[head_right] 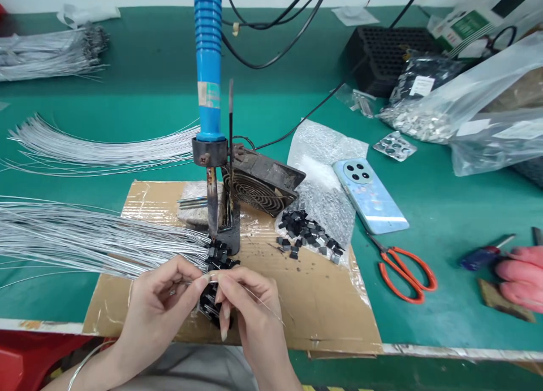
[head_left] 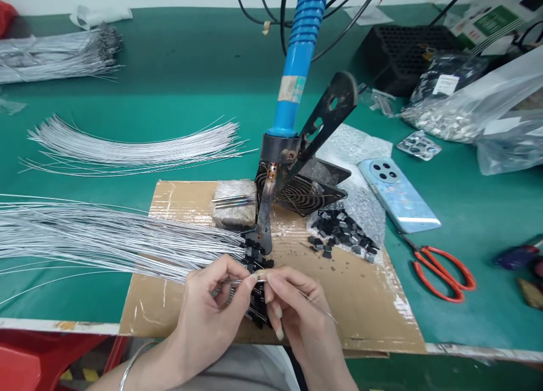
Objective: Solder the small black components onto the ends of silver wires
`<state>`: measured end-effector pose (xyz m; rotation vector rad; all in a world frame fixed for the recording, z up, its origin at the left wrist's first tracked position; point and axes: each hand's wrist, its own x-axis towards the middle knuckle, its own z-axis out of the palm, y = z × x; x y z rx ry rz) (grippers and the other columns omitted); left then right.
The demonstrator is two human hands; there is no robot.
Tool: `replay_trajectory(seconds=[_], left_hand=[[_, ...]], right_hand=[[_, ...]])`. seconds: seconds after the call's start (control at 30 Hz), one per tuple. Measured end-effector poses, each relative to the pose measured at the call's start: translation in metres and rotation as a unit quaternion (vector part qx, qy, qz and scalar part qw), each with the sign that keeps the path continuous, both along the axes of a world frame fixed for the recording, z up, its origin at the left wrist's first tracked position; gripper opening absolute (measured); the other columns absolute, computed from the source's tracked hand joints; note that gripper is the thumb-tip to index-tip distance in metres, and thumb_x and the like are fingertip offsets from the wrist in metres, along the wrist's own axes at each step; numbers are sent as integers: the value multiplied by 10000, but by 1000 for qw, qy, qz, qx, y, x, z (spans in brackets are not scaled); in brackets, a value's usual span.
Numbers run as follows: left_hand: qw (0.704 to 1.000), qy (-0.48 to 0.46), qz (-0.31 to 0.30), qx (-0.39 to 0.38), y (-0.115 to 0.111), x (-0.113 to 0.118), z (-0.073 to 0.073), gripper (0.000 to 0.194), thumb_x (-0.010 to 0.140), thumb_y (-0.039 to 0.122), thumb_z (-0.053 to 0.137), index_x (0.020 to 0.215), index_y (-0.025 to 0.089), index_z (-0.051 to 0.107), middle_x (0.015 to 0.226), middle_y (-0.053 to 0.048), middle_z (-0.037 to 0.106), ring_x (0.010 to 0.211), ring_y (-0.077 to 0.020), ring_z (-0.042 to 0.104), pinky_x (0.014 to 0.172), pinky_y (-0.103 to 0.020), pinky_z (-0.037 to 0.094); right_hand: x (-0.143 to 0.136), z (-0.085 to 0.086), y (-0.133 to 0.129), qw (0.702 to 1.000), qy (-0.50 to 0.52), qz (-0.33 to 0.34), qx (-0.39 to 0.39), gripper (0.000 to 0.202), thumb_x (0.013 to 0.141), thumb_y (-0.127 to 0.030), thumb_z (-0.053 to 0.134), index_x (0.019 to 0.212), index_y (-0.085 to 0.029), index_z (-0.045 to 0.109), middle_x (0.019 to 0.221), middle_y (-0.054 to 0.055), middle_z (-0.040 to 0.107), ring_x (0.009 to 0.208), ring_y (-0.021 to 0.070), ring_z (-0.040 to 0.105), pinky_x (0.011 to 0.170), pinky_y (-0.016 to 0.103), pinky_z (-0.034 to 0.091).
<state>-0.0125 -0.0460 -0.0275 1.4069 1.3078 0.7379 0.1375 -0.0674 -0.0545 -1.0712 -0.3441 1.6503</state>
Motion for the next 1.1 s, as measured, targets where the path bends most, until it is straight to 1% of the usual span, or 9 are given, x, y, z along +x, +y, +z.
replay_trajectory(seconds=[0.2, 0.3, 0.43, 0.53, 0.63, 0.73, 0.8, 0.97, 1.1], left_hand=[[1000, -5, 0, -5, 0, -1, -3, 256, 999, 296, 576, 771, 185, 614, 591, 49, 450, 520, -109, 325, 474, -248, 261], [1000, -6, 0, -1, -1, -1, -5, 258, 1003, 299, 577, 776, 184, 616, 598, 47, 461, 520, -107, 325, 473, -247, 262], [1000, 1, 7, 7, -1, 1, -4, 265, 993, 291, 584, 753, 182, 613, 570, 59, 431, 504, -101, 299, 462, -244, 241], [1000, 4, 11, 4, -1, 2, -4, 262, 992, 292, 582, 758, 180, 624, 576, 51, 455, 504, -101, 312, 466, -243, 257], [1000, 0, 16, -3, 0, 2, -4, 261, 988, 302, 584, 760, 181, 628, 581, 46, 468, 505, -104, 325, 468, -244, 265], [999, -11, 19, -23, 0, 2, -2, 265, 978, 326, 588, 756, 186, 618, 588, 40, 476, 516, -110, 338, 475, -249, 268], [999, -19, 20, -37, 1, 2, -2, 271, 973, 342, 591, 751, 189, 604, 592, 40, 468, 526, -113, 337, 482, -252, 265], [997, -43, 14, -58, 3, 2, 0, 276, 973, 358, 587, 759, 185, 594, 619, 31, 492, 548, -114, 329, 494, -257, 258], [996, -43, 16, -72, 4, 1, 1, 284, 965, 372, 596, 752, 184, 594, 611, 35, 483, 546, -113, 316, 494, -263, 243]], right_hand=[[0, 1, 0, 1000, -4, -4, 6, 241, 754, -430, 911, 756, -193, 867, 564, -13, 603, 355, 40, 465, 309, 117, 438], [0, 1, 0, 1000, -3, -9, 5, 250, 741, -428, 920, 727, -187, 858, 557, -13, 603, 355, 36, 466, 309, 109, 434], [-3, 1, 0, 1000, -4, -26, 1, 261, 732, -422, 927, 694, -179, 841, 566, -8, 613, 368, 42, 475, 305, 109, 435], [-5, -1, -1, 999, -8, -33, 8, 258, 751, -416, 915, 690, -178, 834, 564, -12, 610, 362, 43, 474, 304, 113, 438], [-6, -5, -5, 999, -20, -36, 22, 255, 807, -401, 879, 683, -186, 819, 592, -10, 625, 376, 48, 487, 319, 124, 460], [-6, -8, -10, 996, -62, -41, 48, 196, 861, -382, 840, 772, -208, 846, 660, 2, 663, 405, 61, 522, 340, 143, 482], [-6, -7, -11, 992, -101, -52, 58, 164, 868, -382, 836, 844, -222, 866, 680, 3, 663, 411, 68, 536, 344, 159, 483], [-3, 4, -9, 985, -162, -49, 43, 195, 851, -415, 844, 867, -224, 877, 699, -2, 641, 414, 66, 540, 368, 183, 451], [2, 4, -9, 981, -179, -39, 61, 223, 923, -442, 770, 959, -250, 877, 729, -2, 648, 429, 63, 563, 414, 198, 450]])
